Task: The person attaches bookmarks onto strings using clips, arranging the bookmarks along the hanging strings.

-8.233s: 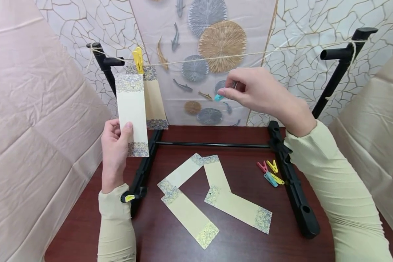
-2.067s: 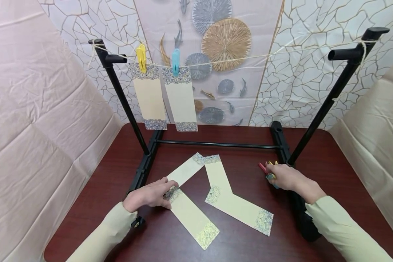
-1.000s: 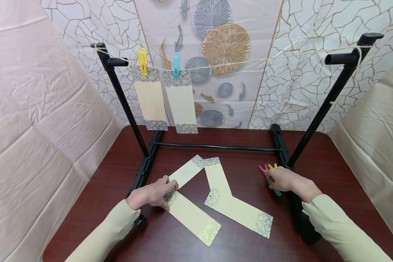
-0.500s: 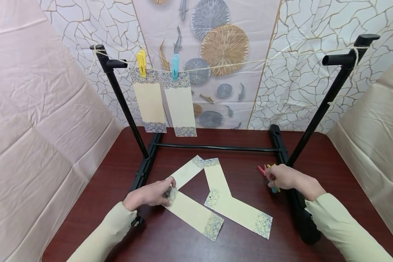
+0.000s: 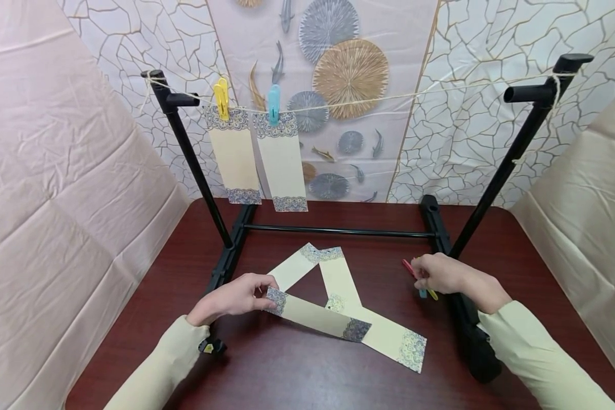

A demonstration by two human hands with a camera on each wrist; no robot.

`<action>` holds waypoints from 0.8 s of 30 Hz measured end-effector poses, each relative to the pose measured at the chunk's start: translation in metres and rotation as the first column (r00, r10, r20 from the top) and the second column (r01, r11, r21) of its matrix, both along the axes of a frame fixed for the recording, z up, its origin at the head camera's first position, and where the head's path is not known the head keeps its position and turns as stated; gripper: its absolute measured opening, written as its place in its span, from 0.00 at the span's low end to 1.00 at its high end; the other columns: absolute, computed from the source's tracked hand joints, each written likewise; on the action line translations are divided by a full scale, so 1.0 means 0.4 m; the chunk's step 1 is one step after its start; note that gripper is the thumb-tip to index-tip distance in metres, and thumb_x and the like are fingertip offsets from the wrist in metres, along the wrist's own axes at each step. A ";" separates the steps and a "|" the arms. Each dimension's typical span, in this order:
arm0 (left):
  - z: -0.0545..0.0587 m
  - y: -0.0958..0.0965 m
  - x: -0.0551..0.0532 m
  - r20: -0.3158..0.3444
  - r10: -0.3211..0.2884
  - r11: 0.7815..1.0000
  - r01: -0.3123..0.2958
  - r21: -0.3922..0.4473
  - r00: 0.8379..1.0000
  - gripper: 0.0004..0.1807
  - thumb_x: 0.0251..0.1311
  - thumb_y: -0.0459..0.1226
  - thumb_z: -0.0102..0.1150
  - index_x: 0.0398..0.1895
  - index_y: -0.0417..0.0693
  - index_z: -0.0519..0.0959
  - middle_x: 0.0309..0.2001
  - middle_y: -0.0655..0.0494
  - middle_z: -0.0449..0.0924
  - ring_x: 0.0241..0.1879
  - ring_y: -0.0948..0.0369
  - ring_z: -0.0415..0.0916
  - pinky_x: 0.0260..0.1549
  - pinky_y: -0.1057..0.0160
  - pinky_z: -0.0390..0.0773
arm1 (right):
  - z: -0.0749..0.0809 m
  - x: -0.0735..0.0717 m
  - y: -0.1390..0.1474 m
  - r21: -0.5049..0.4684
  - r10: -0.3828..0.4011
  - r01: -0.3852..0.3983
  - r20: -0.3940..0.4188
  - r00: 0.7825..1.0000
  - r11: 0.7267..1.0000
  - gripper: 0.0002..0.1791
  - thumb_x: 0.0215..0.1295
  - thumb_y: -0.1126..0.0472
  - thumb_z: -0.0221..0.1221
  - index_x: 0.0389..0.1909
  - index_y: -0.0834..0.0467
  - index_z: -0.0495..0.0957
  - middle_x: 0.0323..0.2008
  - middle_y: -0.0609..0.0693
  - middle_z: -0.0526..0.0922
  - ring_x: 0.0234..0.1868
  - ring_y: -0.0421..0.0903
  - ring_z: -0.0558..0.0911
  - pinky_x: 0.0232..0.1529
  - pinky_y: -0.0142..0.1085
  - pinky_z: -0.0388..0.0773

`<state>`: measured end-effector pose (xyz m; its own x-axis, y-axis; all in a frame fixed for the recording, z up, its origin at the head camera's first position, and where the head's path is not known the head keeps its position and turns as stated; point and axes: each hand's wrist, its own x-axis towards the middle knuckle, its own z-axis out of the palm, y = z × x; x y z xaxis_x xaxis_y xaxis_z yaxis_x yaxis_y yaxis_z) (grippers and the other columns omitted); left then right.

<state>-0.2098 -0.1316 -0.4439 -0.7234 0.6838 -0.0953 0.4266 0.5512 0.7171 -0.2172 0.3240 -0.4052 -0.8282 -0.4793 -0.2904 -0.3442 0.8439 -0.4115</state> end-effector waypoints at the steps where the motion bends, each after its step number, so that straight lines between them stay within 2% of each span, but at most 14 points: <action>1: 0.002 0.001 0.000 0.015 0.003 1.000 -0.003 0.023 1.000 0.05 0.61 0.38 0.66 0.35 0.57 0.78 0.28 0.62 0.77 0.28 0.67 0.71 0.26 0.70 0.72 | 0.002 0.000 -0.002 -0.001 -0.003 0.003 -0.002 1.000 1.000 0.11 0.64 0.62 0.63 0.26 0.53 0.70 0.21 0.44 0.72 0.19 0.38 0.69 0.21 0.30 0.65; 6: 0.013 0.005 0.001 0.081 0.019 0.987 -0.032 0.158 0.997 0.02 0.64 0.39 0.62 0.37 0.54 0.78 0.33 0.57 0.79 0.30 0.58 0.77 0.26 0.64 0.79 | 0.021 0.000 -0.012 -0.009 0.000 0.000 -0.038 0.999 1.000 0.10 0.64 0.61 0.63 0.27 0.53 0.72 0.22 0.44 0.74 0.18 0.38 0.70 0.21 0.31 0.67; 9: 0.024 0.010 0.000 0.124 0.017 0.964 -0.049 0.262 0.992 0.03 0.67 0.37 0.59 0.40 0.50 0.76 0.38 0.51 0.80 0.34 0.47 0.82 0.30 0.55 0.84 | 0.036 -0.001 -0.020 -0.021 -0.002 0.000 -0.077 0.997 1.000 0.09 0.64 0.60 0.63 0.28 0.52 0.73 0.22 0.43 0.74 0.18 0.37 0.70 0.21 0.31 0.67; 12: 0.036 0.019 -0.003 0.169 0.014 0.937 -0.072 0.341 0.986 0.04 0.69 0.37 0.56 0.43 0.47 0.75 0.40 0.45 0.79 0.33 0.42 0.84 0.31 0.47 0.84 | 0.051 -0.001 -0.031 -0.041 -0.016 0.011 -0.121 0.993 0.999 0.09 0.64 0.59 0.63 0.27 0.51 0.73 0.23 0.42 0.76 0.18 0.36 0.69 0.21 0.30 0.66; 18: 0.061 0.033 -0.011 0.182 0.077 0.918 -0.141 0.372 0.980 0.09 0.68 0.39 0.57 0.49 0.49 0.77 0.39 0.42 0.80 0.32 0.51 0.87 0.21 0.51 0.83 | 0.064 0.002 -0.057 -0.068 -0.035 0.024 -0.172 0.984 0.997 0.09 0.65 0.57 0.63 0.28 0.50 0.73 0.22 0.41 0.77 0.18 0.35 0.69 0.21 0.30 0.66; 24: 0.089 0.047 -0.021 0.111 0.111 0.915 -0.145 0.375 0.988 0.11 0.68 0.37 0.57 0.52 0.49 0.75 0.37 0.44 0.81 0.29 0.52 0.86 0.20 0.52 0.83 | 0.084 0.004 -0.076 -0.103 -0.082 0.062 -0.211 0.974 0.993 0.07 0.65 0.58 0.63 0.30 0.51 0.74 0.19 0.43 0.74 0.16 0.37 0.68 0.19 0.31 0.67</action>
<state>-0.2183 -0.1129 -0.4082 -0.8081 0.5823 0.0889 0.2984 0.2747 0.9141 -0.2156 0.2936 -0.3714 -0.8995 -0.4331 -0.0584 -0.3730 0.8304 -0.4140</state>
